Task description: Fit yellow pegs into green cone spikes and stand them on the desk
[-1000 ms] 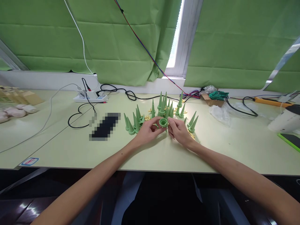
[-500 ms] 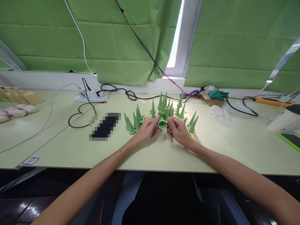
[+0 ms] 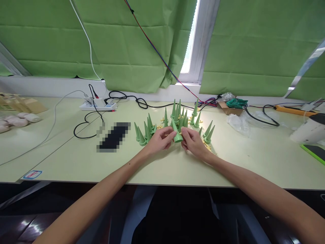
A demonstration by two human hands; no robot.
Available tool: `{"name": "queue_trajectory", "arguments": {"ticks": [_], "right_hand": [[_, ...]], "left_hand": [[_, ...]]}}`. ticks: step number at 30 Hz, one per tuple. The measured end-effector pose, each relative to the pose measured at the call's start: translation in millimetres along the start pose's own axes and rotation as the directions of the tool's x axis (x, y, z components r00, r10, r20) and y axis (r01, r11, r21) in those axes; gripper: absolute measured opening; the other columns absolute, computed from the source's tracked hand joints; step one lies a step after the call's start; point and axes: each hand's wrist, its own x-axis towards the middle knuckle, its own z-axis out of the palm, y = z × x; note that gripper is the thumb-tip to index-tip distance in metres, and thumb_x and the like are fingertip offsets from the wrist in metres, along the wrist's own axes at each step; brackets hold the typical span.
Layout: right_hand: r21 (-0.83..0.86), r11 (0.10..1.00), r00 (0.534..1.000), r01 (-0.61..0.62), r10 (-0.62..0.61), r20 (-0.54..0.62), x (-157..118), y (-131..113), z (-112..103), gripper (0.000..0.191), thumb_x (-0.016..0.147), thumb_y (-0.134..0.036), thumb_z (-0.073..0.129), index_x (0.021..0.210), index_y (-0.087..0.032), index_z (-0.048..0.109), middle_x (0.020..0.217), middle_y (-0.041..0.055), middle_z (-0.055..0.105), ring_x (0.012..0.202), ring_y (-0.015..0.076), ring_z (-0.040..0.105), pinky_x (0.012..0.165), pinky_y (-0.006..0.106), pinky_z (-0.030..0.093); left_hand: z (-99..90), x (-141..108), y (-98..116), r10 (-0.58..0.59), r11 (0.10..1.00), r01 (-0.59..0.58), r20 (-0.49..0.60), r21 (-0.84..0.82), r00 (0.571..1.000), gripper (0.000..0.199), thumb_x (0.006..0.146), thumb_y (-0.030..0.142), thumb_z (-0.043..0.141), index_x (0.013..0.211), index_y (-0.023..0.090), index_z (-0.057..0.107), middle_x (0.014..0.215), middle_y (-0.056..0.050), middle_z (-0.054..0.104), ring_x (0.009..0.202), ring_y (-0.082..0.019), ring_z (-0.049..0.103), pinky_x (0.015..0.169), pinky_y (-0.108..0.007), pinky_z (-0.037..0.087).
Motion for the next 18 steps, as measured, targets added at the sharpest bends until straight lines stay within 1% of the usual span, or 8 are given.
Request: {"name": "queue_trajectory", "arguments": {"ticks": [4, 10, 12, 15, 18], "right_hand": [[0.003, 1.0, 1.0, -0.003, 0.003, 0.012, 0.8, 2.5, -1.7, 0.053, 0.093, -0.061, 0.049, 0.059, -0.022, 0.036, 0.045, -0.0072, 0.034, 0.035, 0.0082, 0.037, 0.035, 0.026, 0.029], [-0.02, 0.999, 0.999, -0.049, 0.049, -0.003, 1.7, 3.3, -3.6, 0.059, 0.094, -0.057, 0.05, 0.049, -0.022, 0.035, 0.038, -0.0058, 0.035, 0.032, 0.0083, 0.036, 0.036, 0.026, 0.029], [-0.006, 0.998, 0.998, -0.061, 0.061, -0.006, 1.9, 3.8, -3.8, 0.059, 0.094, -0.057, 0.05, 0.048, -0.022, 0.035, 0.037, -0.006, 0.035, 0.031, 0.0081, 0.034, 0.035, 0.026, 0.029], [0.014, 0.998, 0.998, -0.06, 0.06, -0.015, 2.5, 5.6, -3.8, 0.059, 0.093, -0.056, 0.051, 0.048, -0.022, 0.035, 0.037, -0.0062, 0.035, 0.031, 0.0081, 0.034, 0.035, 0.026, 0.028], [-0.002, 0.999, 0.999, -0.048, 0.048, -0.026, 3.2, 7.7, -3.7, 0.06, 0.095, -0.054, 0.05, 0.047, -0.022, 0.036, 0.036, -0.0055, 0.036, 0.031, 0.0082, 0.036, 0.036, 0.026, 0.029]], "left_hand": [[0.2, -0.4, 2.9, 0.032, 0.998, -0.032, -0.011, 0.051, 0.999, 0.036, 0.089, 0.05, 0.059, 0.075, 0.02, 0.045, 0.058, 0.006, 0.042, 0.043, -0.007, 0.041, 0.043, -0.023, 0.031], [0.6, -2.7, 4.7, 0.015, 0.985, -0.01, -0.03, 0.17, 0.999, 0.032, 0.089, 0.048, 0.06, 0.077, 0.019, 0.051, 0.055, 0.006, 0.037, 0.044, -0.007, 0.035, 0.044, -0.024, 0.027], [1.0, -2.4, 3.1, 0.043, 0.984, -0.034, -0.047, 0.176, 0.998, 0.031, 0.088, 0.047, 0.061, 0.079, 0.018, 0.054, 0.064, 0.004, 0.042, 0.046, -0.006, 0.036, 0.045, -0.024, 0.028], [1.7, -0.7, -0.4, 0.117, 0.98, -0.103, -0.074, 0.171, 0.99, 0.03, 0.087, 0.045, 0.064, 0.08, 0.017, 0.058, 0.081, 0.0, 0.048, 0.05, -0.005, 0.038, 0.046, -0.024, 0.031], [2.0, 0.8, -3.1, 0.157, 0.972, -0.138, -0.088, 0.192, 0.984, 0.028, 0.086, 0.044, 0.065, 0.082, 0.017, 0.06, 0.085, 0.0, 0.048, 0.051, -0.004, 0.036, 0.046, -0.023, 0.031]]}}
